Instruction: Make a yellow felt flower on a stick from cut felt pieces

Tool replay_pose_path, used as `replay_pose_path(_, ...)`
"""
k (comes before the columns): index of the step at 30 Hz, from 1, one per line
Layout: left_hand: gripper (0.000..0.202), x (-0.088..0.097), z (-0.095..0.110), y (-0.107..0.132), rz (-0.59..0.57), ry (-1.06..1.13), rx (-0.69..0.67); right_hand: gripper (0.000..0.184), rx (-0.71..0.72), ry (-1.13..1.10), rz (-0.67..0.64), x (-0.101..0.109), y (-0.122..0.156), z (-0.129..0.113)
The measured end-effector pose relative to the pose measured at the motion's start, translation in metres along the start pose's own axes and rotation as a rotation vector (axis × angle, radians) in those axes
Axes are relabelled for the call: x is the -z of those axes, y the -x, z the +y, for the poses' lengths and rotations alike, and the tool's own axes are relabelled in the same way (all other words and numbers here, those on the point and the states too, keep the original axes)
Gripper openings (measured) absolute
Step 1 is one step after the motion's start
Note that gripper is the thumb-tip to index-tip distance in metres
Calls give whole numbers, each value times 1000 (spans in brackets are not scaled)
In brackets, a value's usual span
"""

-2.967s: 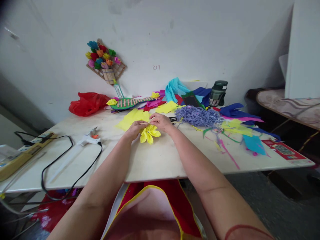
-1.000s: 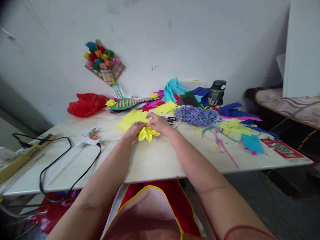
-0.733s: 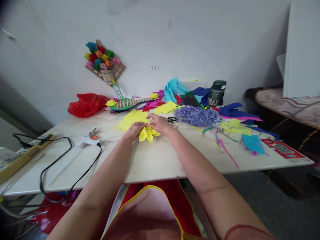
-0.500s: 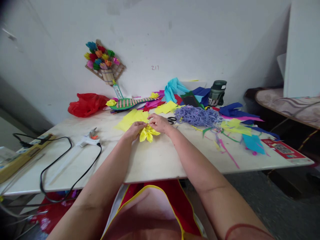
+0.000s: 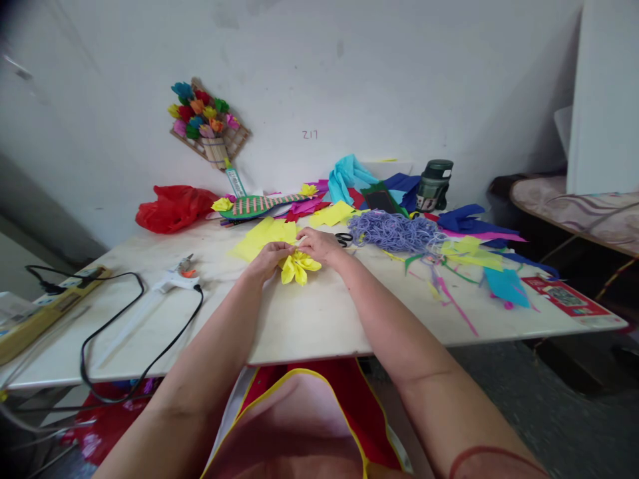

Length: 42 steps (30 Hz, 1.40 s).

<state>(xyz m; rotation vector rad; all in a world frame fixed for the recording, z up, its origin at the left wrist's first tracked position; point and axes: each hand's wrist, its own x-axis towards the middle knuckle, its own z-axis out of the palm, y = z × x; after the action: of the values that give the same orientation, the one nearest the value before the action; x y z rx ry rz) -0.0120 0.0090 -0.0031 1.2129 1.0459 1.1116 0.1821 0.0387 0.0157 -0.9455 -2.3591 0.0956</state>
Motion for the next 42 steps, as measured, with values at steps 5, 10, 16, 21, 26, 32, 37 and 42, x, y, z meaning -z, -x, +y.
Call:
replay_pose_path(5, 31, -1, 0, 1, -13, 41, 26, 18, 40, 67, 21, 4, 2, -4)
replay_pose_path(10, 29, -1, 1, 1, -10, 74, 60, 22, 80, 77, 37, 6, 1, -8)
replay_pose_path(16, 29, -1, 2, 1, 13, 83, 62, 25, 104, 102, 25, 7, 2, -9)
replay_pose_path(21, 30, -2, 2, 0, 24, 67, 66, 24, 105, 136, 13, 9, 3, -12)
replay_pose_path(26, 31, -2, 2, 0, 41, 47, 75, 24, 91, 152, 13, 10, 3, -15)
replay_pose_path(32, 29, -1, 3, 0, 25, 55, 75, 24, 69, 154, -8, 10, 3, -17)
replay_pose_path(37, 31, 0, 3, 1, -6, 44, 73, 23, 56, 125, 15, 8, 3, -17)
replay_pose_path(42, 31, 0, 1, 0, 2, 2, 28, 20, 30, 91, 16, 6, 3, -15)
